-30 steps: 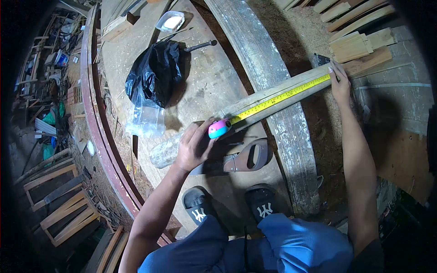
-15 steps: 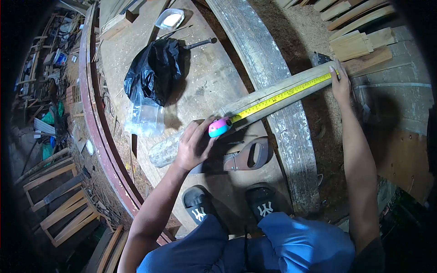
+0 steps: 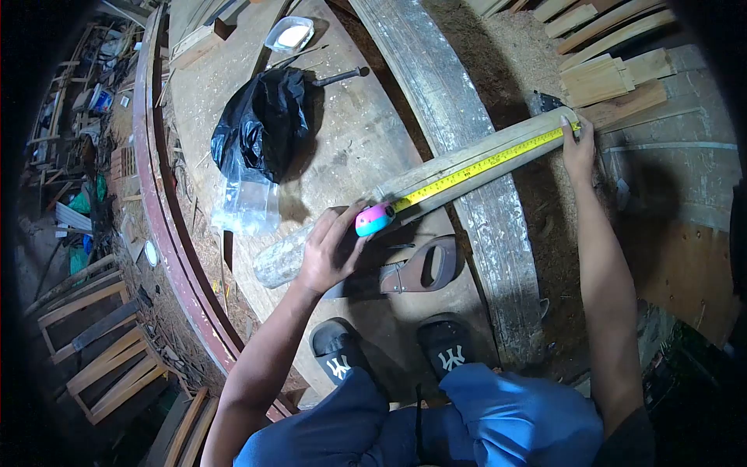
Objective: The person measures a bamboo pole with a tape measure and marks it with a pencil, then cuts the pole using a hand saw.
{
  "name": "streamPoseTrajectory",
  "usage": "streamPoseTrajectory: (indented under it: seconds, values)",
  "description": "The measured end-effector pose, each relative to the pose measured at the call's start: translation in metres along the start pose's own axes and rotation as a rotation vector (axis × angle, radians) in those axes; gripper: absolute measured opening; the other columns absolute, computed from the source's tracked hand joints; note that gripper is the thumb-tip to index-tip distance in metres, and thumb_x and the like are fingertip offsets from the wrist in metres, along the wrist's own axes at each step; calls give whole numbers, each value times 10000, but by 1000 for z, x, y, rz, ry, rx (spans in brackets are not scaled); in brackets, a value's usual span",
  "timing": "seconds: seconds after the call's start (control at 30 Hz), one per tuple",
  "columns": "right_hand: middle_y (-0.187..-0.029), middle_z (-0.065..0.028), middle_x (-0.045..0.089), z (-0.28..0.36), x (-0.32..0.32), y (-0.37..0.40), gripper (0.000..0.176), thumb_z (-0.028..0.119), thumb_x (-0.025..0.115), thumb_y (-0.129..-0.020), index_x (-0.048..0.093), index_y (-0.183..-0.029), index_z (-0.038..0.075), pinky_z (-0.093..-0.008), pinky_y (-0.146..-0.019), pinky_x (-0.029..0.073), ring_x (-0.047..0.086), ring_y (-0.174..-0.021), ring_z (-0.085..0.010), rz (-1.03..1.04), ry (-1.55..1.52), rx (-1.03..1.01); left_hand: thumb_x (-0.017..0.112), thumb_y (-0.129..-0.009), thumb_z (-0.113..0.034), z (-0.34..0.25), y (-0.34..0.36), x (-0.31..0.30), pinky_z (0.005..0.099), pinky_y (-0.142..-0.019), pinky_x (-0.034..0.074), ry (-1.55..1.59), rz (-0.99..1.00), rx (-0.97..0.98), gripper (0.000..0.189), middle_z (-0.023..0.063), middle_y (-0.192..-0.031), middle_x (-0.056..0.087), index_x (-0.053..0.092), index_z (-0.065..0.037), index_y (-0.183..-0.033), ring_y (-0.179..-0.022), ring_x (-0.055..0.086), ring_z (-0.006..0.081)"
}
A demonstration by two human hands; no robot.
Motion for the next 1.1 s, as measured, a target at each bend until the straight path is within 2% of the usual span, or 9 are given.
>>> streamPoseTrajectory:
  seconds: [0.2, 0.4, 0.5, 0.57, 0.67, 0.8, 0.9, 0.97, 1.1]
  values:
    - [-1200, -233, 687, -19, 1, -5, 513, 340, 708, -968, 614, -1284, -52, -384, -1022, 463, 643, -1145, -309, 2, -50, -3, 766, -798, -6, -2, -2, -2, 397, -826, 537, 9, -12, 6, 540, 209, -1076, 680, 610, 7, -1315, -915, 653, 355]
    - [-1315, -222, 656, -31, 0, -7, 519, 314, 667, -999, 586, -1368, -42, -358, -1068, 439, 614, -1233, -269, 28, -61, 2, 752, -805, 0, 1, 0, 0, 393, -817, 538, 24, -15, -11, 519, 205, -1061, 679, 617, 2, -1306, -898, 651, 349]
    - [-1283, -224, 661, -31, 4, -5, 518, 268, 696, -985, 563, -1368, -55, -353, -1051, 452, 608, -1233, -253, 62, -249, 91, 776, -799, -21, -1, -1, 0, 403, -799, 534, 18, -17, 16, 564, 182, -994, 649, 600, -1, -1334, -866, 632, 338]
    - [-1228, -207, 660, -33, 5, -6, 468, 209, 735, -959, 547, -1296, -56, -338, -1003, 476, 618, -1177, -232, -20, -357, 85, 774, -801, -23, -1, -1, 0, 399, -791, 532, 20, -23, 14, 569, 182, -980, 645, 597, -2, -1341, -854, 627, 335]
    - [-1186, -183, 650, -42, 6, -6, 404, 169, 761, -938, 524, -1196, -33, -330, -956, 487, 627, -1087, -211, -33, -330, 157, 772, -804, -27, 2, 1, 1, 396, -779, 528, 17, -4, -16, 568, 183, -963, 637, 595, -2, -1343, -839, 621, 334]
    - [-1161, -159, 667, -37, 2, -6, 370, 199, 757, -945, 535, -1137, -27, -316, -866, 512, 626, -1002, -178, -20, -352, 157, 772, -806, -32, -1, -1, 0, 397, -768, 524, 24, -25, 13, 568, 182, -941, 627, 595, -1, -1344, -827, 616, 334]
    - [-1143, -146, 682, -35, 0, -3, 377, 231, 752, -951, 552, -1153, -16, -292, -773, 525, 634, -983, -163, 10, -301, 241, 765, -820, -18, 2, 0, 1, 388, -813, 543, 9, 14, -60, 468, 209, -1054, 678, 629, 19, -1267, -901, 660, 350]
    - [-1135, -139, 692, -41, 1, -4, 367, 262, 742, -959, 581, -1155, -3, -278, -713, 530, 642, -975, -152, 5, -347, 249, 773, -808, -32, 2, 0, 2, 398, -764, 522, 6, -13, 15, 564, 177, -927, 623, 596, -1, -1343, -817, 610, 329]
    - [-1145, -123, 697, -36, -4, -2, 315, 261, 728, -968, 618, -1146, 25, -292, -759, 556, 647, -981, -152, -28, -351, 321, 772, -807, -27, -1, 0, 1, 398, -769, 522, 9, -21, 11, 561, 177, -930, 626, 599, 1, -1340, -820, 612, 327]
Point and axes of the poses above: each hand's wrist, its own y-axis away from the middle knuckle, its own x-axis out of the palm, z = x × y, the point moved 6 cm from there along -y, towards the middle knuckle
